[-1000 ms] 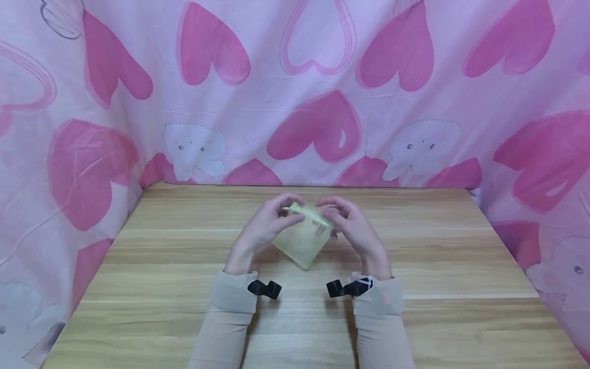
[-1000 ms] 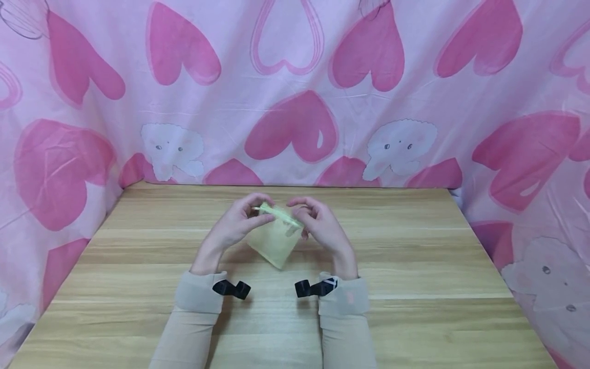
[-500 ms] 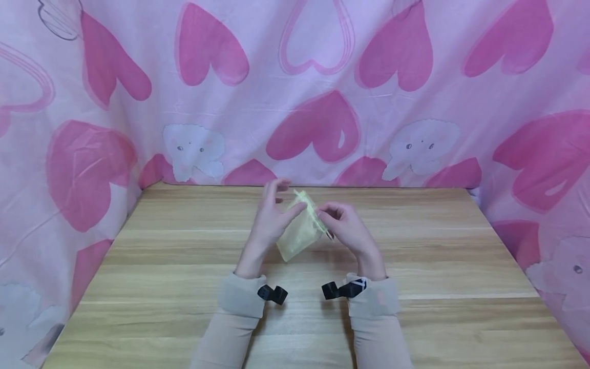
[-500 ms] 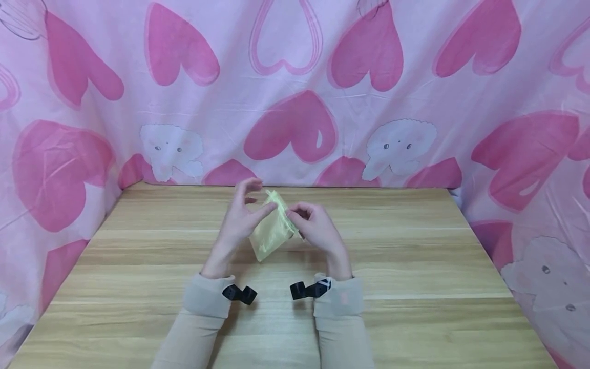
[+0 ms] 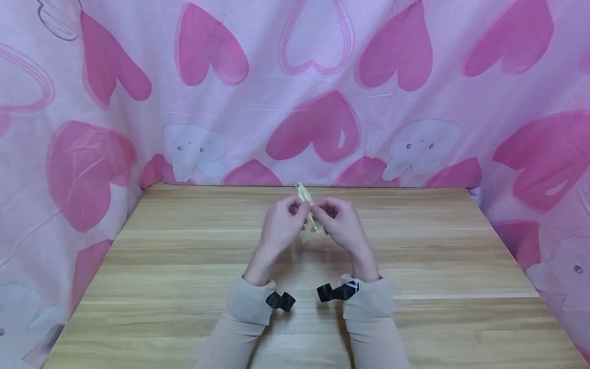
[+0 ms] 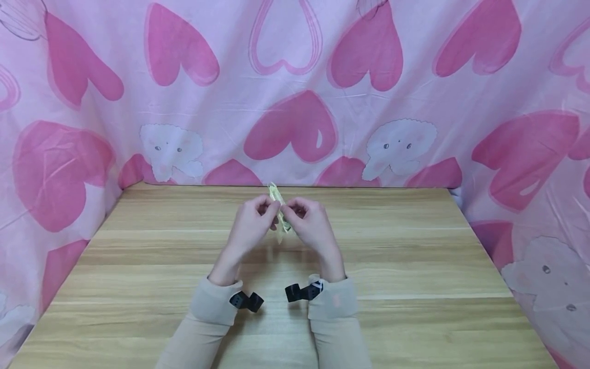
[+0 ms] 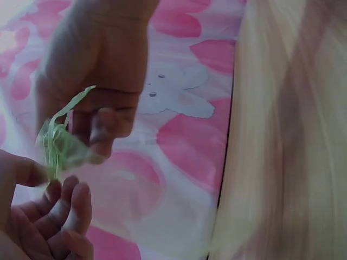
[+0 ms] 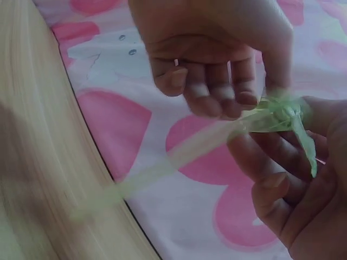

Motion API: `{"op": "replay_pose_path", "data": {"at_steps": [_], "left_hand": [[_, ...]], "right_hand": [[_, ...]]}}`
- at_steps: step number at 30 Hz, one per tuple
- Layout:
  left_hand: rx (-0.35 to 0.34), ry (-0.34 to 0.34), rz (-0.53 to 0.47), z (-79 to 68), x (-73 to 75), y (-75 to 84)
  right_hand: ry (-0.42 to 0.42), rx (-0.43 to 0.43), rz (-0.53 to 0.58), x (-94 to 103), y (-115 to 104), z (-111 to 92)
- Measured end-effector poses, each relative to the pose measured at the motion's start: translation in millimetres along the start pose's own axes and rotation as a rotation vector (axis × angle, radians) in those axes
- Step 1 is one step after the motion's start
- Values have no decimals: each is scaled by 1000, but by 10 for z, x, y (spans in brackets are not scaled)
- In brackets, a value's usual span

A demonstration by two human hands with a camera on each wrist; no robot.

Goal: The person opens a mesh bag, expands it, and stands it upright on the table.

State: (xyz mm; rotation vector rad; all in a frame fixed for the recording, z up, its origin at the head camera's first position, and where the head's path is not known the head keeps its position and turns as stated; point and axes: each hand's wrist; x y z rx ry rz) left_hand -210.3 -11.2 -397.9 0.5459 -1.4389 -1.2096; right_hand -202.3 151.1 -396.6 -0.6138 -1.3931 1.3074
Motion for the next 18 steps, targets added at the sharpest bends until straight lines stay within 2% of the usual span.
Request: {"op": "replay_pose_path", "data": {"at_steps": [2, 5, 10, 12, 18], "left_hand": [[27, -27, -75, -1, 21, 0], [49, -37, -99, -3, 61, -8], [43, -12, -52, -13, 109, -14], [36, -2, -30, -17, 117, -15], [43, 10, 67, -24, 125, -14]], "right_hand": [[30, -35, 14, 9, -2, -1], [91, -76, 29, 28, -83, -25], [163, -112, 19, 54, -283, -75], [191, -123, 16, 61, -285, -74], [288, -101, 37, 72, -61, -23]]}}
Point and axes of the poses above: each hand's wrist, its own z-axis towards the middle knuckle, its own x-axis out of the back of the hand, y = z × x, and after that the axes turned 15 degrees about -y, right-handed
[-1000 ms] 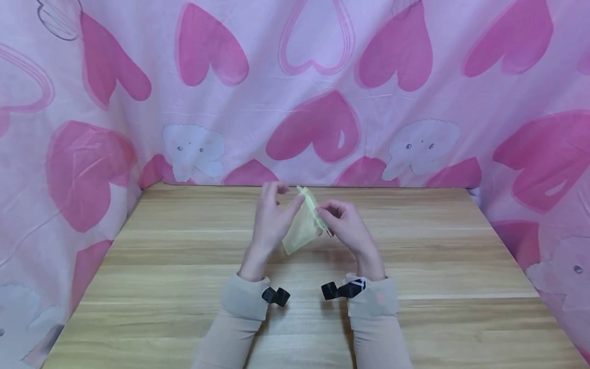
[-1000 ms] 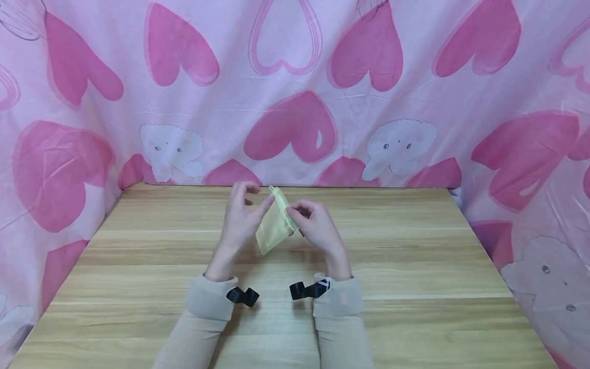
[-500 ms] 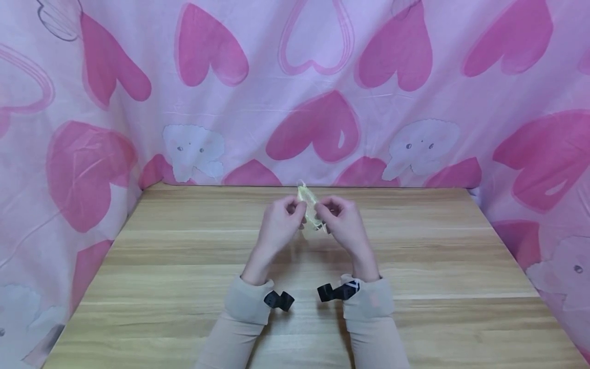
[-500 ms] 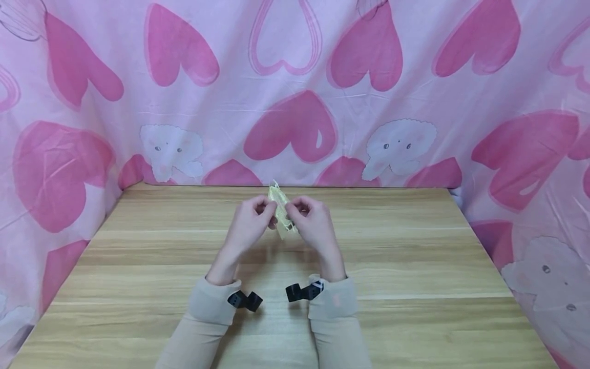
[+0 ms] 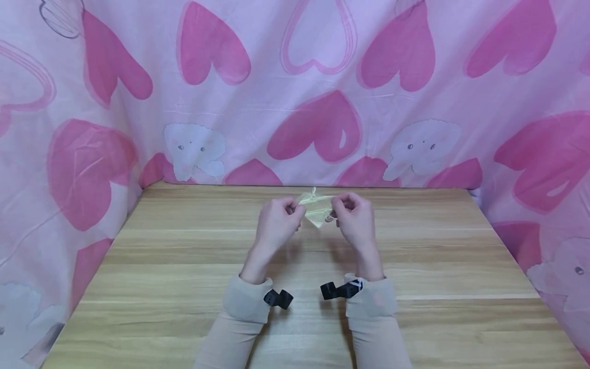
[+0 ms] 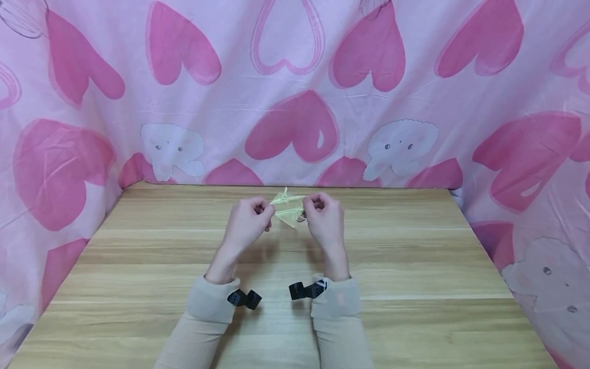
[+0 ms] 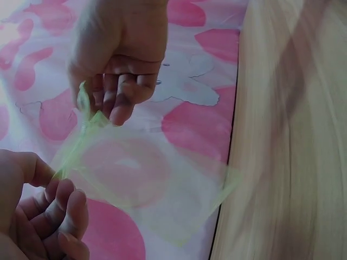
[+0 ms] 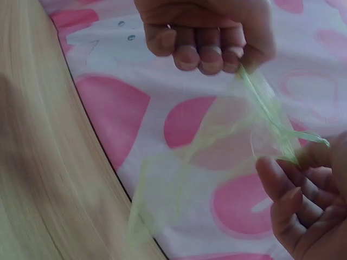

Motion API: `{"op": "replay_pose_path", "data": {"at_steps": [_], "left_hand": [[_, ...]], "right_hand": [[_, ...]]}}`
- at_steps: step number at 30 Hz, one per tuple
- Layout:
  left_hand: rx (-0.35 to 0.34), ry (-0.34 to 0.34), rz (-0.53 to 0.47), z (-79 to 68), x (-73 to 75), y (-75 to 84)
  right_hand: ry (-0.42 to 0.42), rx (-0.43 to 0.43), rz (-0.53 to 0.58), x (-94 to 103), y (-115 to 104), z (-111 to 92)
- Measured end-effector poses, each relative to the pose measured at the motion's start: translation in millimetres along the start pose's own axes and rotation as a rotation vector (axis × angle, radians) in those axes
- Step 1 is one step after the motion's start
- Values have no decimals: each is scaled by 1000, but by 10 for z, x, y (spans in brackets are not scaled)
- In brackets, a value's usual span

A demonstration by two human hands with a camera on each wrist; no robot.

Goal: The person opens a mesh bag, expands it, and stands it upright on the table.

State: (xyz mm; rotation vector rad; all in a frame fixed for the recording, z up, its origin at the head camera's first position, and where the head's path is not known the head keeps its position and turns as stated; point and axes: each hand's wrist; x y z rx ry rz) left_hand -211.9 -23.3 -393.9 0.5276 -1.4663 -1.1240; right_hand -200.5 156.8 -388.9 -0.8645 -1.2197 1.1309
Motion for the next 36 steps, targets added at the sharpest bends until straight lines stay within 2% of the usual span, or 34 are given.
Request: {"op": "replay_pose_path", "data": {"at_steps": [2, 6, 9, 11, 16, 19, 22, 24, 27, 31, 33, 36], "left_hand": [[8, 17, 42, -3, 1, -7], [7, 38, 88, -1, 1, -6], [1, 16, 90, 5, -6, 1], [-1, -4, 90, 5, -13, 2], [-44, -32, 104, 3, -16, -8], [-66, -63, 94, 1, -5, -19], [-73, -80, 52, 1, 35, -41], [-75, -59, 12, 2, 75, -69], [-86, 20, -37, 18, 139, -130], [-87, 99, -88, 65, 191, -256], [-67, 96, -133, 93, 198, -325], [-4, 35, -246, 120, 189, -408]], "right_hand": [[22, 2, 11, -3, 92, 32], [37, 1, 3, 8, 135, 50], [20, 4, -3, 54, 149, 54], [-5, -4, -12, 81, 63, 15], [-52, 19, -33, 96, 81, 10], [-82, 36, -42, 83, 169, 47], [-120, 40, -55, 68, 156, 51], [-141, 39, -52, 65, 145, 52], [-167, 31, -12, 76, 131, 45], [-192, 35, 106, 115, 130, 34], [-197, 48, 170, 138, 138, 33], [-199, 70, 241, 167, 155, 30]]}}
Point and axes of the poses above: each hand's wrist, its own z-axis towards the middle knuckle, its own x-axis out of the back of the hand, y = z × x, and after that the axes turned 15 degrees about -y, right-handed
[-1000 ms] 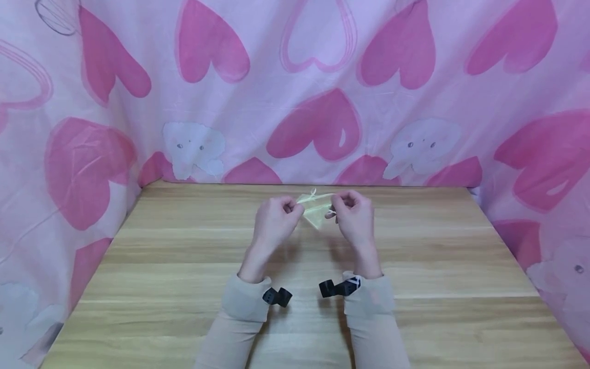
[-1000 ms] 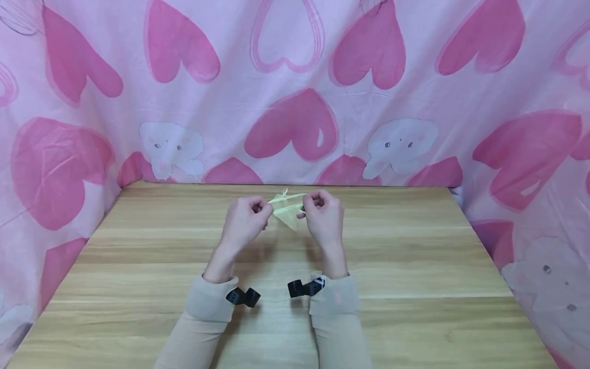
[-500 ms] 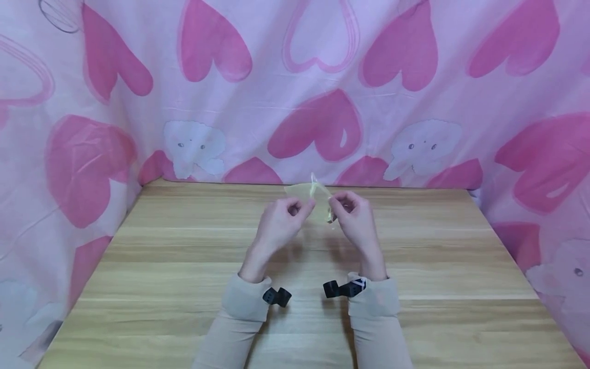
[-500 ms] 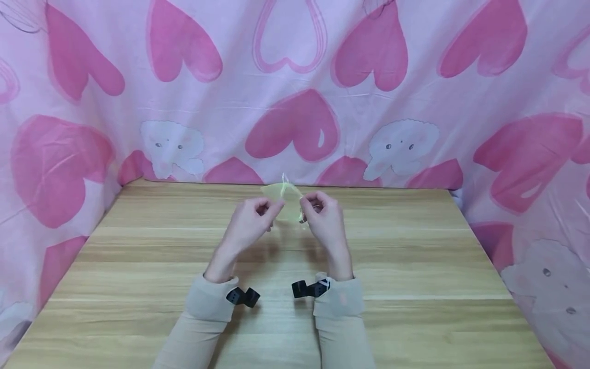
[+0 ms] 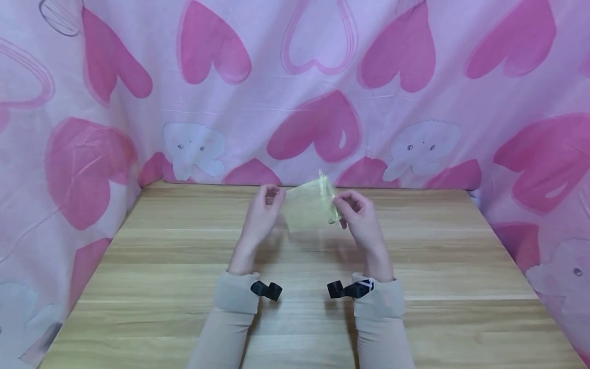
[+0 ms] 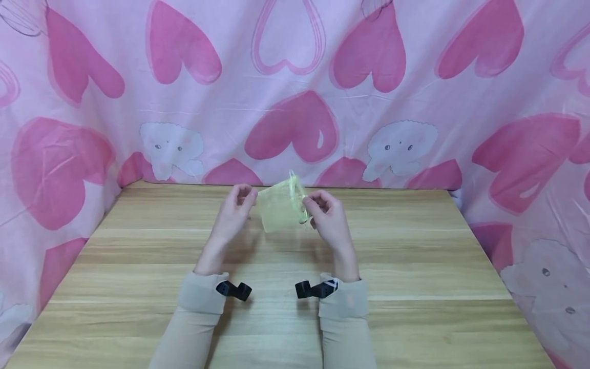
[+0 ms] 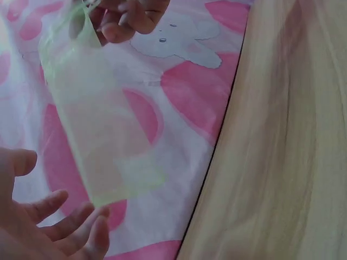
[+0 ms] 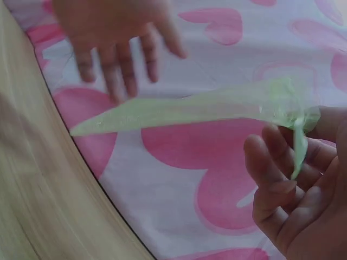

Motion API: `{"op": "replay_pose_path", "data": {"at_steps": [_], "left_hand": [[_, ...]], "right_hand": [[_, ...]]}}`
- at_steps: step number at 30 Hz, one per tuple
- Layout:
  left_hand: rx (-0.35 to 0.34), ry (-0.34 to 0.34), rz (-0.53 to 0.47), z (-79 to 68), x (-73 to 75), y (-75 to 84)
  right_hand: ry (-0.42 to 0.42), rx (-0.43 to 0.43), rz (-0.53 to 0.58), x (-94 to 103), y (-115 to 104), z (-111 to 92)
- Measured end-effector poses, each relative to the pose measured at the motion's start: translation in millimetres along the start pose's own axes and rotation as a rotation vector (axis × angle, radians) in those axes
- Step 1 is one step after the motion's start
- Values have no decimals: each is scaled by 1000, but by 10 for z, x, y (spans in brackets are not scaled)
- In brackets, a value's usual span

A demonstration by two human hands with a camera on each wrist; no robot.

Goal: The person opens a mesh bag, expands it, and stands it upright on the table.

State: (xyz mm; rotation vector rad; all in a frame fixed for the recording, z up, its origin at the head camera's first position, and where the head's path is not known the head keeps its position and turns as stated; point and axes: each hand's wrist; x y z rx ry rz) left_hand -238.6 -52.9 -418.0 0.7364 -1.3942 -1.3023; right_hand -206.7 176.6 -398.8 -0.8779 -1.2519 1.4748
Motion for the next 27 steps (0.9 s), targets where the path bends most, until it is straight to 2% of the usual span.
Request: {"op": "replay_pose_path", "data": {"at_steps": [3, 5, 7, 10, 13, 16, 18, 21, 24, 27], "left_hand": [[46, -68, -127, 16, -9, -57], [55, -103, -158, 27, -18, -84], [49, -132, -134, 32, -27, -102], [13, -191, -36, 33, -37, -107], [-30, -294, 8, 24, -50, -100], [-56, -405, -13, 14, -62, -94], [-59, -457, -40, 7, -69, -88], [-51, -461, -62, -2, -71, -75], [-29, -400, -91, -6, -69, -59], [-35, -316, -172, 4, -70, -44]], "right_hand": [[-12, 18, 35, 21, -1, -18], [-31, 16, 20, 36, -6, -38], [-69, 11, -14, 52, -16, -60], [-158, -1, -79, 76, -30, -91], [-262, 1, -115, 88, -36, -102], [-333, 9, -124, 92, -20, -94], [-348, 7, -125, 90, -8, -84], [-325, -17, -121, 89, 15, -73], [-279, -37, -79, 94, 32, -67], [-237, -25, -9, 104, 46, -62]]}}
Point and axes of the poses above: each hand's wrist, its own z-axis towards the middle knuckle, its own x-axis out of the back of the hand, y = z × x, and after that the axes turned 15 degrees about -y, right-handed
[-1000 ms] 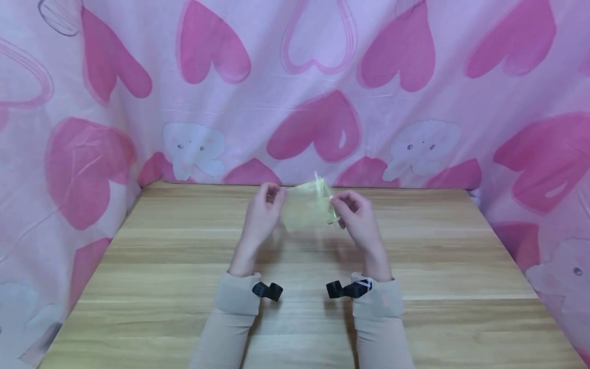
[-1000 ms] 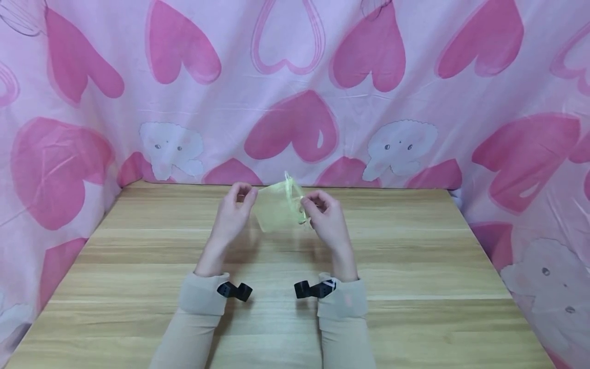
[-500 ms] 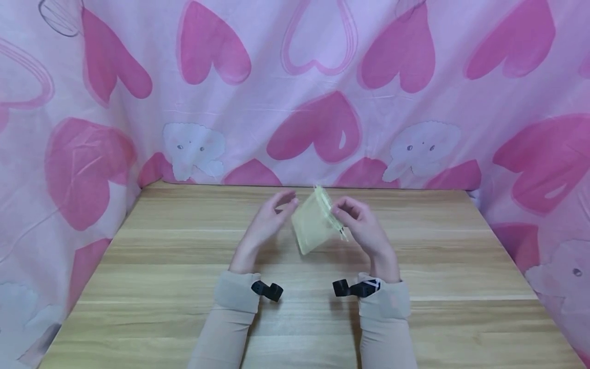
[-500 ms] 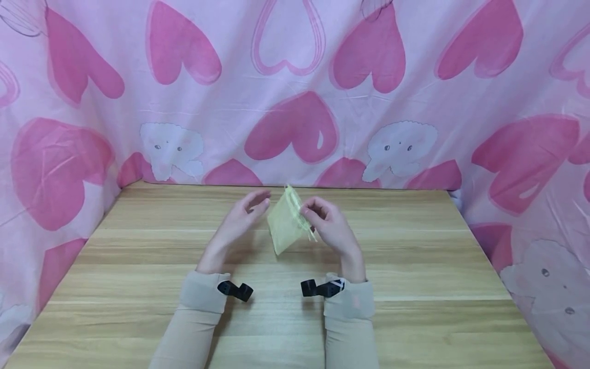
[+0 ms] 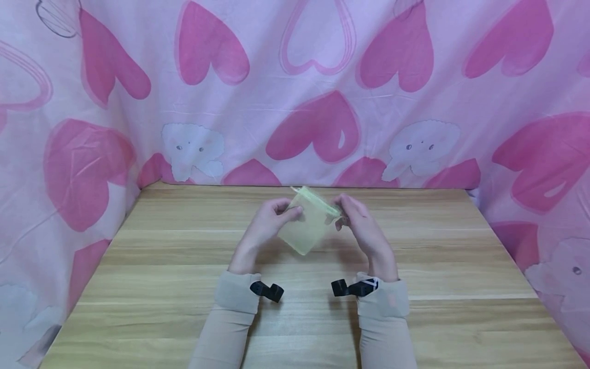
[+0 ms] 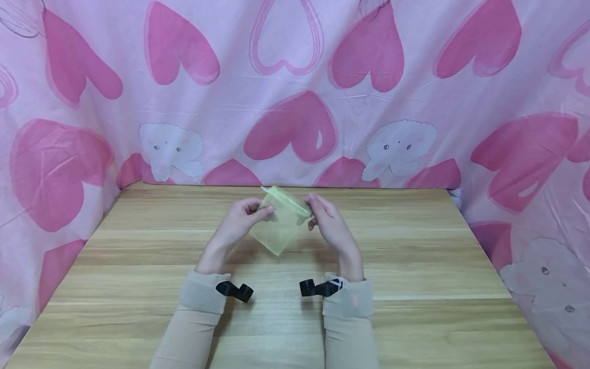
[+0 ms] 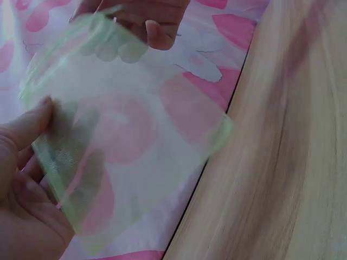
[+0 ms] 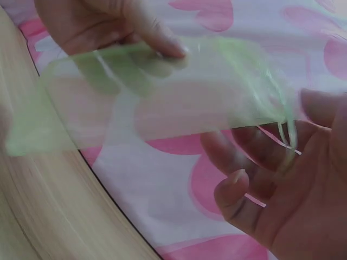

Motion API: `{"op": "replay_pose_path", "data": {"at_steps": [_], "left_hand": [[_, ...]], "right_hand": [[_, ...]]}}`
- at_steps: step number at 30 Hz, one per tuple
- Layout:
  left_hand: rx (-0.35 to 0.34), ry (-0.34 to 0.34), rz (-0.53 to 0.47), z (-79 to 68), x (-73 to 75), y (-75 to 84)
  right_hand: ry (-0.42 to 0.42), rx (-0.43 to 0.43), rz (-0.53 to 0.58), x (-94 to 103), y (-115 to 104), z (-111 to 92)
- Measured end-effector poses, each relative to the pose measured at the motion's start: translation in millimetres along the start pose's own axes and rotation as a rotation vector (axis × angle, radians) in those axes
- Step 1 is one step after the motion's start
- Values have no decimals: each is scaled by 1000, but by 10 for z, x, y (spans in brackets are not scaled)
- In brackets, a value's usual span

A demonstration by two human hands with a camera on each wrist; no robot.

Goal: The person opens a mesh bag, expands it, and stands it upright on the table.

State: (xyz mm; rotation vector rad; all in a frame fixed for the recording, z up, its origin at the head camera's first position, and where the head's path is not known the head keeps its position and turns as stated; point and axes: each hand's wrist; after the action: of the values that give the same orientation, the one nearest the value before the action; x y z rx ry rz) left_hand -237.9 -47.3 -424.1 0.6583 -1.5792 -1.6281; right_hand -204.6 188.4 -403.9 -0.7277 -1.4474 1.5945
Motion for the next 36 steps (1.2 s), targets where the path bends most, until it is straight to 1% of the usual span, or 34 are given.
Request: {"op": "replay_pose_path", "data": {"at_steps": [3, 4, 7, 11, 13, 16, 20, 24, 27, 30, 33, 34, 36], "left_hand": [[-57, 80, -73, 12, 4, 8], [-73, 105, -88, 15, 5, 12], [-100, 166, -122, 18, 8, 21], [-125, 224, -165, 21, 8, 26], [-144, 239, -195, 22, 5, 29], [-168, 241, -247, 19, -4, 38], [-177, 244, -307, 17, -20, 60], [-178, 229, -323, 19, -20, 65], [-151, 191, -289, 3, 7, 67], [-119, 126, -213, -30, 66, 60], [-113, 77, -90, -59, 146, 25], [-113, 76, -30, -65, 171, 7], [-116, 101, 114, -73, 210, -31]], "right_hand": [[10, 40, 55, 1, 2, 1], [16, 45, 57, -1, 3, 5], [19, 41, 33, -12, 7, 19], [46, -7, -32, -53, 27, 60], [51, -17, -58, -86, 37, 85], [43, -20, -100, -171, -75, 99], [36, -19, -136, -272, -247, 94], [74, -17, -131, -238, -139, 128], [113, -7, -122, -189, -17, 153], [136, 18, -121, -161, 31, 152], [143, 45, -109, -135, 52, 142], [146, 54, -97, -128, 54, 138], [145, 69, -62, -113, 59, 129]]}}
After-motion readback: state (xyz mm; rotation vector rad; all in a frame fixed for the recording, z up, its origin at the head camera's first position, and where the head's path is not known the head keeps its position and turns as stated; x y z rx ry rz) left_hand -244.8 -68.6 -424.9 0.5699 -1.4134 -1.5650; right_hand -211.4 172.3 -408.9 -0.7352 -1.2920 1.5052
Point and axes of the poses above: each hand's wrist, its own z-axis towards the middle knuckle, its own x-axis out of the back of the hand, y = z × x, and after that the axes turned 15 degrees about -y, right-handed
